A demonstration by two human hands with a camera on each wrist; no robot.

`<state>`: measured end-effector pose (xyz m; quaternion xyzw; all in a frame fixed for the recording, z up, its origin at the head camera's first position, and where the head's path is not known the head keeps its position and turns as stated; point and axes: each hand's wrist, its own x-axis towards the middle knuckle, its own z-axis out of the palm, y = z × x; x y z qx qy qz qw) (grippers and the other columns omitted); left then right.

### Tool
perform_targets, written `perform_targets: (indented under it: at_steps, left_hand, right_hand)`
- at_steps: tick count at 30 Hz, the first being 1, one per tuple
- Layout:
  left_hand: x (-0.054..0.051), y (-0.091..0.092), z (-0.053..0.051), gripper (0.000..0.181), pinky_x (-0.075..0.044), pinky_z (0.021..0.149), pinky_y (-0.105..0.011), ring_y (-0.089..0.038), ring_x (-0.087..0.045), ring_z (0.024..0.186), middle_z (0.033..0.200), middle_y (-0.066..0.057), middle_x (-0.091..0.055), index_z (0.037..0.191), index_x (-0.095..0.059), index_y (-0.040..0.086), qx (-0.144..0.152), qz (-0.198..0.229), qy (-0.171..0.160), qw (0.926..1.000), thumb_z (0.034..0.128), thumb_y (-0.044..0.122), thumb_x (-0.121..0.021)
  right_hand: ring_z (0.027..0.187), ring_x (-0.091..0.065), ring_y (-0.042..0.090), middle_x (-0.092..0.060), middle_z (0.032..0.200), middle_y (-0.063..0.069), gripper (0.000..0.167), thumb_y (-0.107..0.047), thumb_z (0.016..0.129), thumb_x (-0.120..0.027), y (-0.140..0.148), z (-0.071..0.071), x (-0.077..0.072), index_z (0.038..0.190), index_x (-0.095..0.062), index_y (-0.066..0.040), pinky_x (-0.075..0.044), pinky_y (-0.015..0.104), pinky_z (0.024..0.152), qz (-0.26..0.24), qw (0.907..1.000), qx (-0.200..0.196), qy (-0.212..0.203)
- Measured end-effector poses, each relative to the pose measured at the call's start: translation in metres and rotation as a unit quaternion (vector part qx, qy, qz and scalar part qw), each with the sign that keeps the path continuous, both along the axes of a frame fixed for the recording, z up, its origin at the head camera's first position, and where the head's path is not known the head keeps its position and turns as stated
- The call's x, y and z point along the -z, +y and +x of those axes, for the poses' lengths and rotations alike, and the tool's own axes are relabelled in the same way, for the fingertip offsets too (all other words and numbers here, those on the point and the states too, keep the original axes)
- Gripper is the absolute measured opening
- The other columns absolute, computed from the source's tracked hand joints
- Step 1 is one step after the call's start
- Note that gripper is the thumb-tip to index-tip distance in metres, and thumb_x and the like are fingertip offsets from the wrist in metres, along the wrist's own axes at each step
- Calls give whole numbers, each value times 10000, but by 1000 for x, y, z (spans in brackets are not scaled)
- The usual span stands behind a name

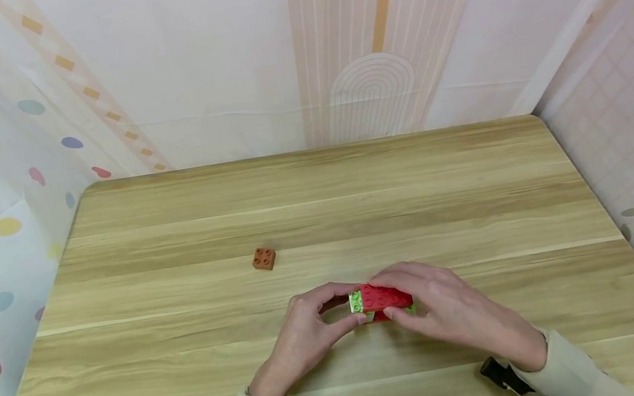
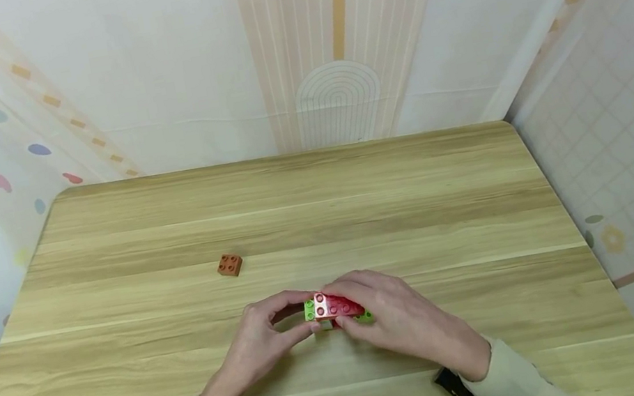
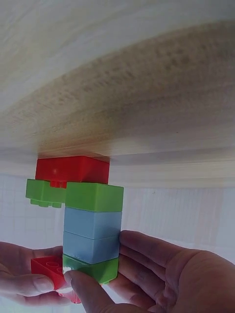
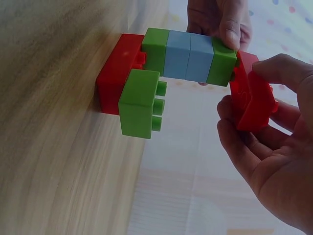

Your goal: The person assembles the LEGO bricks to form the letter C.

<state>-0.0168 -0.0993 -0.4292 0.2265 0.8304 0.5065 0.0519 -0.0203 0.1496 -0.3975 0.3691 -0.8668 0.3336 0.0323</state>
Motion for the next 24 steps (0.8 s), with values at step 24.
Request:
perform_targets:
  at_steps: [24]
  left_hand:
    - [2,0,0,358,-594,933,-322,-164,-711,1099,1183,-28,-758,1198,-748,70,52,85,129,9999,860,109,-857]
  right_hand:
    - [951,-651,112,-692,1159,11,452,-116,844,-859,-2,1,-1,1270,-709,-94,-599,243,791,311,9976,-109,615]
